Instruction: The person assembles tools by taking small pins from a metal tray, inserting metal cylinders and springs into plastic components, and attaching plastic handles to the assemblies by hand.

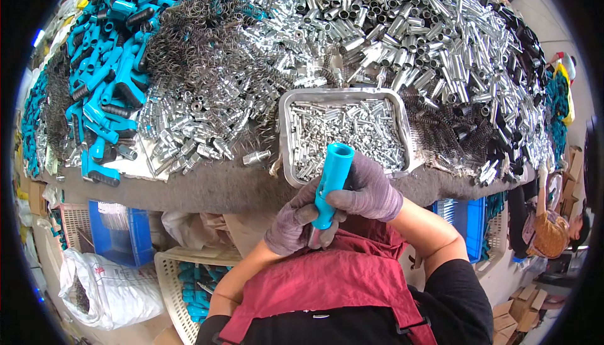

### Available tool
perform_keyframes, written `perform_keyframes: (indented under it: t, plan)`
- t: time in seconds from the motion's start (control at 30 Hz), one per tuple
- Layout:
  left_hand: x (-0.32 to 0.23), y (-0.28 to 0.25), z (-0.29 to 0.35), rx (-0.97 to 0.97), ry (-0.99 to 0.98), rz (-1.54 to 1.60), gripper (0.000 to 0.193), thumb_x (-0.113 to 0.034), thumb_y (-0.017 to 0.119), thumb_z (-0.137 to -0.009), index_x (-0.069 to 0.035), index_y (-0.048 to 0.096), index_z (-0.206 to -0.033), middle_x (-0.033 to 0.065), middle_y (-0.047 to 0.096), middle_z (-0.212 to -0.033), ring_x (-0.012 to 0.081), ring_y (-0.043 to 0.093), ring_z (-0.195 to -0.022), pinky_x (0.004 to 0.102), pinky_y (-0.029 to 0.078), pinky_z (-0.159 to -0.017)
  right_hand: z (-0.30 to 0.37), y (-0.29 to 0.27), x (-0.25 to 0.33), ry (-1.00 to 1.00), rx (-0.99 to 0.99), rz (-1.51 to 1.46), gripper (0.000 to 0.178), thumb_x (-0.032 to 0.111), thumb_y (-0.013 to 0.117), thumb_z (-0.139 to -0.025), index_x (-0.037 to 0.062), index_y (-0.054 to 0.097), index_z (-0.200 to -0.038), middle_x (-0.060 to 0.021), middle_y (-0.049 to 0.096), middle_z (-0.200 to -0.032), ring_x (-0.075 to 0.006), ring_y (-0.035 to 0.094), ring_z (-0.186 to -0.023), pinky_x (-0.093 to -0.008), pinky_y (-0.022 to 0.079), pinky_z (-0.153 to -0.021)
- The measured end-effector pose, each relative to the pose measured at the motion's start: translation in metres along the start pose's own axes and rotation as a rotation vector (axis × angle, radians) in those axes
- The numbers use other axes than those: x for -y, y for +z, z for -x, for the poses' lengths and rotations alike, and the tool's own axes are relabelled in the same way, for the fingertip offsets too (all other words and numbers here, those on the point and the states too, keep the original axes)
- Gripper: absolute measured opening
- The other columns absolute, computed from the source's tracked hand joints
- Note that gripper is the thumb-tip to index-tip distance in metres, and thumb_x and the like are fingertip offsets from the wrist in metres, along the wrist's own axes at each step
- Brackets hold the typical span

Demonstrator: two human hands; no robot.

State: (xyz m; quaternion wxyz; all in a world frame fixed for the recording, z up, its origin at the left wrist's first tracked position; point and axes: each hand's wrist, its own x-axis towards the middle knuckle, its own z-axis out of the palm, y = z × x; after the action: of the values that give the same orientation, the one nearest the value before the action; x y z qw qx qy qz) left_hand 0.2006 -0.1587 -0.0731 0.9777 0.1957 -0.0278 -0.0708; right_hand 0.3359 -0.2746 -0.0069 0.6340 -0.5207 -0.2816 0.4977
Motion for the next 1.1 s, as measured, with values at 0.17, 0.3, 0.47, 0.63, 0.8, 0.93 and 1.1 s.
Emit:
perform_keyframes:
  t: [0.17, 0.3, 0.47, 0.63, 0.8, 0.93, 1.1]
  plan:
    - [-0.016, -0.017, -0.003, -0.038, 0.167, 0.049, 0.069, -0.034, 0.065, -0.081, -0.012, 0.031, -0.137, 0.0156, 0.058, -0.097, 0.0199, 0.058, -0.059, 0.0289, 0.046, -0.047, -0.068, -0.080, 0.029, -0.369, -0.117, 0.828, 0.030, 0.026, 0.057, -0.090, 0.0060, 0.060, -0.111, -0.0078, 0.066, -0.095, -0.0153, 0.062, -0.085, -0.0268, 0.050, -0.077]
    - [-0.030, -0.029, 0.002, -0.119, 0.222, -0.030, 0.065, -0.032, 0.066, -0.080, -0.013, 0.036, -0.134, 0.0172, 0.058, -0.098, 0.0210, 0.059, -0.060, 0.0294, 0.047, -0.050, -0.148, -0.167, 0.080, 0.147, -0.591, 1.994, 0.030, 0.037, 0.045, -0.092, 0.0176, 0.064, -0.105, -0.0027, 0.046, -0.132, -0.0204, 0.046, -0.117, -0.0359, 0.040, -0.097]
    - [-0.034, -0.044, 0.003, -0.086, 0.125, -0.094, 0.067, -0.029, 0.067, -0.079, -0.015, 0.035, -0.136, 0.0204, 0.058, -0.101, 0.0215, 0.061, -0.064, 0.0299, 0.049, -0.053, -0.186, -0.236, 0.068, 0.195, -0.575, 2.146, 0.047, 0.049, 0.040, -0.090, 0.0139, 0.061, -0.113, -0.0047, 0.044, -0.133, -0.0306, 0.043, -0.121, -0.0420, 0.040, -0.097]
    - [-0.036, -0.040, 0.005, -0.112, 0.137, -0.005, 0.070, -0.028, 0.067, -0.079, -0.010, 0.032, -0.137, 0.0215, 0.057, -0.102, 0.0215, 0.061, -0.065, 0.0321, 0.052, -0.056, -0.210, -0.216, 0.077, 0.468, -0.524, 2.160, 0.055, 0.055, 0.037, -0.089, 0.0112, 0.062, -0.111, -0.0064, 0.046, -0.132, -0.0291, 0.041, -0.123, -0.0456, 0.037, -0.097]
    - [-0.039, -0.044, 0.003, -0.031, 0.138, -0.057, 0.069, -0.029, 0.065, -0.081, -0.011, 0.031, -0.138, 0.0201, 0.058, -0.103, 0.0210, 0.061, -0.068, 0.0337, 0.053, -0.057, -0.206, -0.213, 0.075, 0.499, -0.557, 2.202, 0.055, 0.055, 0.037, -0.089, 0.0126, 0.059, -0.117, -0.0030, 0.040, -0.137, -0.0285, 0.039, -0.124, -0.0477, 0.036, -0.098]
    - [-0.042, -0.040, 0.005, -0.043, 0.118, -0.028, 0.069, -0.029, 0.065, -0.081, -0.010, 0.031, -0.138, 0.0189, 0.058, -0.104, 0.0203, 0.061, -0.066, 0.0330, 0.052, -0.057, -0.196, -0.219, 0.068, 0.262, -0.597, 2.234, 0.040, 0.041, 0.047, -0.086, 0.0186, 0.055, -0.119, -0.0017, 0.039, -0.137, -0.0307, 0.045, -0.118, -0.0441, 0.042, -0.092]
    - [-0.041, -0.034, 0.004, -0.081, 0.109, -0.064, 0.067, -0.027, 0.065, -0.081, -0.006, 0.033, -0.136, 0.0170, 0.059, -0.103, 0.0191, 0.061, -0.064, 0.0298, 0.050, -0.056, -0.213, -0.236, 0.061, -0.043, -0.808, 2.032, 0.035, 0.036, 0.054, -0.084, 0.0138, 0.060, -0.110, -0.0107, 0.048, -0.126, -0.0310, 0.055, -0.105, -0.0389, 0.046, -0.085]
